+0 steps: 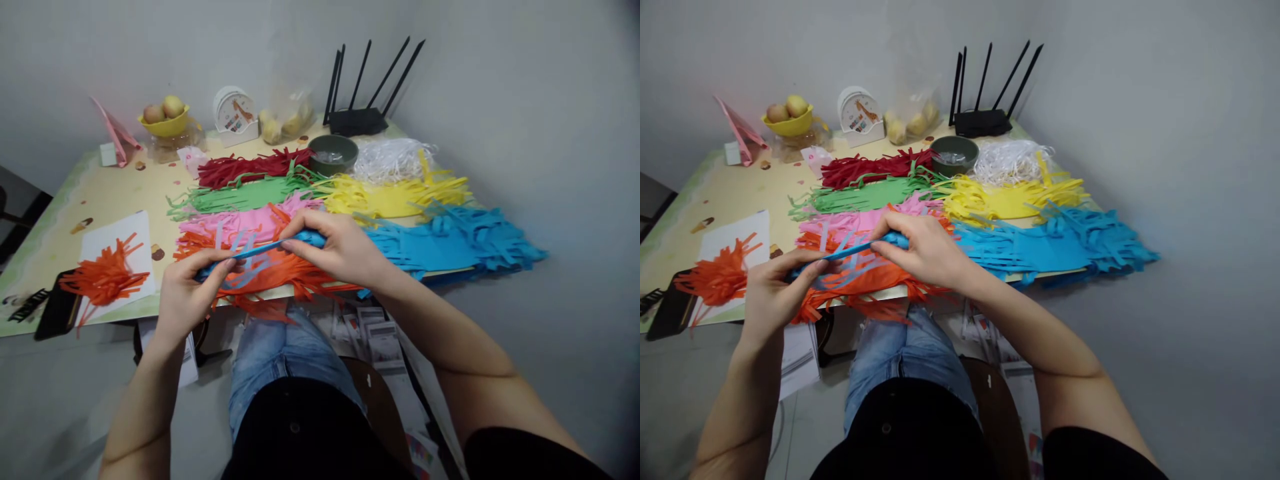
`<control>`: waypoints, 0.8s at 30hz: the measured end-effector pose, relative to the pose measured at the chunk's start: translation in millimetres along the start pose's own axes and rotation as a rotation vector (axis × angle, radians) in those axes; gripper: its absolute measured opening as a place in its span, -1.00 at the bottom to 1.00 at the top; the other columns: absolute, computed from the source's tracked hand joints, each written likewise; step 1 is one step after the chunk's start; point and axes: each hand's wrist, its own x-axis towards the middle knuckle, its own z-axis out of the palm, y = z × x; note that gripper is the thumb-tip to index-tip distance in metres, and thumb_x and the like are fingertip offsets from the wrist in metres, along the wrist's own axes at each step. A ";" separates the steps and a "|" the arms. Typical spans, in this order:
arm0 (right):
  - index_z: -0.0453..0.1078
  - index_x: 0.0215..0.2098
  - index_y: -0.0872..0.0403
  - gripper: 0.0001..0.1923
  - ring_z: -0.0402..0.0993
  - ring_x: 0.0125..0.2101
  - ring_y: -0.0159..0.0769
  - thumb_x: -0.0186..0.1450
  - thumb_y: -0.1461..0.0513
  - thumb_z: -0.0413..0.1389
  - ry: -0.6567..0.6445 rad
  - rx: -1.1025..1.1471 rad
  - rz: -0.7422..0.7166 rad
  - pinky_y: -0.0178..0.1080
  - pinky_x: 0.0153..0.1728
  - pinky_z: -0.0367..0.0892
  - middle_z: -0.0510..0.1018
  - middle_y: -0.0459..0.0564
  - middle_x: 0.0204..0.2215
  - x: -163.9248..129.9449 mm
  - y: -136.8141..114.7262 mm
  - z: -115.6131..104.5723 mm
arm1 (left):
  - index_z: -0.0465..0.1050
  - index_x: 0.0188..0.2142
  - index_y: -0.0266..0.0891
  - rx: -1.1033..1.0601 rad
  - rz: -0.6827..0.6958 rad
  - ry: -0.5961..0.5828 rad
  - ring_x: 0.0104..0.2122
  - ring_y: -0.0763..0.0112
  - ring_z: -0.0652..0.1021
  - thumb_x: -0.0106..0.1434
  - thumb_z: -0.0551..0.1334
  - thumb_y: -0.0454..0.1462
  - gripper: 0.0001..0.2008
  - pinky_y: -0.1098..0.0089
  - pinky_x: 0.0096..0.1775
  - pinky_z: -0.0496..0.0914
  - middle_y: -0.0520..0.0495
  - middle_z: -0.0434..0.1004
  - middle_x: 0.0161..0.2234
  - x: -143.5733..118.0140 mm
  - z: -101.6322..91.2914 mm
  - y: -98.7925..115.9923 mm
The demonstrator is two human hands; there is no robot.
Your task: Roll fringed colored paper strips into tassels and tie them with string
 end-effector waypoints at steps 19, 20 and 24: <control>0.65 -0.23 0.09 -0.83 0.68 -0.28 -0.33 0.27 0.29 0.21 -0.294 0.208 -0.082 -0.37 -0.23 0.50 0.73 -0.01 -0.28 4.6 16.1 -9.6 | 0.63 -0.38 -0.23 -0.137 -0.021 -0.253 -0.16 0.12 0.67 0.21 0.34 -0.23 -0.88 0.19 -0.07 0.54 -0.21 0.70 -0.25 1.5 -12.4 -5.2; 0.65 -0.21 0.08 -0.82 0.68 -0.27 -0.33 0.28 0.30 0.20 -0.320 0.137 -0.123 -0.37 -0.22 0.49 0.73 -0.01 -0.26 4.4 14.2 -10.6 | 0.63 -0.34 -0.22 -0.025 0.047 -0.263 -0.04 0.07 0.63 0.21 0.33 -0.24 -0.89 0.13 0.05 0.48 -0.21 0.69 -0.16 3.4 -13.7 -1.7; 0.63 -0.14 0.03 -0.77 0.67 -0.23 -0.33 0.33 0.32 0.14 -0.368 -0.046 -0.242 -0.35 -0.16 0.46 0.73 -0.03 -0.20 2.4 6.0 -13.0 | 0.65 -0.14 -0.16 0.149 0.239 -0.296 0.02 0.11 0.60 0.28 0.29 -0.23 -0.81 0.13 0.12 0.41 -0.15 0.69 -0.11 11.8 -8.6 9.0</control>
